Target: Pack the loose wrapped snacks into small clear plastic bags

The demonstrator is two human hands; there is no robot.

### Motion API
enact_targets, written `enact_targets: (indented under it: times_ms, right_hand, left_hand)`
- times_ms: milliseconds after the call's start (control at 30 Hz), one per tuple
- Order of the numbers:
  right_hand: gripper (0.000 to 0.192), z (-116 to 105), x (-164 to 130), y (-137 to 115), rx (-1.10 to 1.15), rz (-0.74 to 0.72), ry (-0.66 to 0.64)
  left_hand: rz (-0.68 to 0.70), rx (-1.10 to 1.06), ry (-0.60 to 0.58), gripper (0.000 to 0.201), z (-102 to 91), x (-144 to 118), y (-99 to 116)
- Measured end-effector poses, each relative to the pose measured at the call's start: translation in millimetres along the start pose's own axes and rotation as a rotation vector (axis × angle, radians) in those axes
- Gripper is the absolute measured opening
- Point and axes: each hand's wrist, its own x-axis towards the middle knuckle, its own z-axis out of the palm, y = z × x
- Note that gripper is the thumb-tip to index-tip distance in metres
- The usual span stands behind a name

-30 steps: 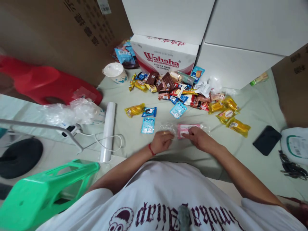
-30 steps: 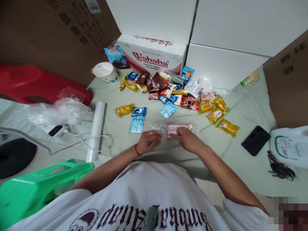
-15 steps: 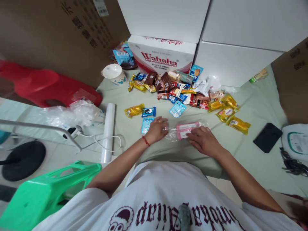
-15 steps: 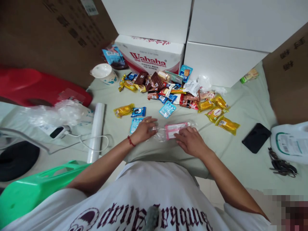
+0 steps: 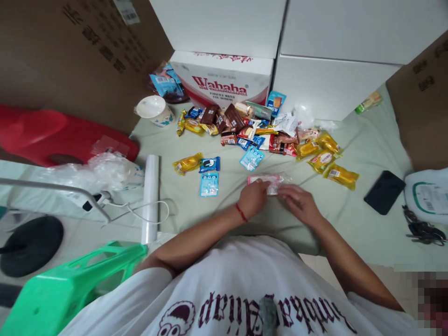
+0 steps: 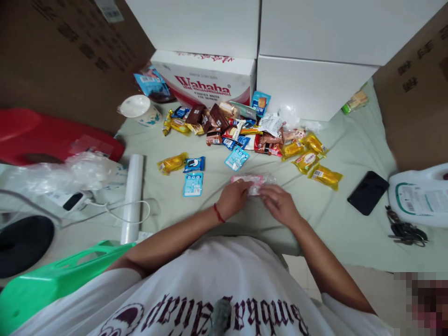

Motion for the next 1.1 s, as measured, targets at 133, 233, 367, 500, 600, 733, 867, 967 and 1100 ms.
enact_targets:
  times_ms: [133,233,367,500,600,733,867,967,1100]
  right_hand:
    - [0.075,-13,22,25,-0.086,0.21,0.12]
    - [0.053,-21,40,33,-0.091,0.15,-0.072]
    - [0.03,-39,30,33,-0.188,0.045,-0.106]
    - [0.023,-56,-3,35,-0.18,0.001,-0.247]
    - [0.028,-57,-13,37,-0.122,0.086,-0.175]
    - [0.037,-39,0,42,-0.264,0.417,0.198]
    - [0.024,-15,10,41,-0.435,0.423,0.054]
    - [0.009,-7,6,25,-0.442,0.381,0.094]
    - [0.009,0,1,-9,-0.352,0.489,0.141]
  left_hand:
    - [-0.012,0.232,-0.017,0.04,1.4,-7,-2]
    - [-0.011,0.28,-0.014,0.038,-1.1,-9,-2]
    - [-0.015,0.278,0.003,0.035,-2.6,-9,-3]
    - [-0.007,0.188,0.053,0.036,0.0,-9,-6]
    - [-0.006,0.121,0.154,0.03,0.9,-5,-10]
    - [-0.19,0.026,0.285,0.074,-3.4,7,-16]
    - [-0.221,0.027,0.172,0.066,-6.9,18,-25]
    - [-0.187,0.009,0.188,0.056,-5.5,20,-27]
    - [-0.096,-0.097,0.146,0.041,-5.2,15,-15]
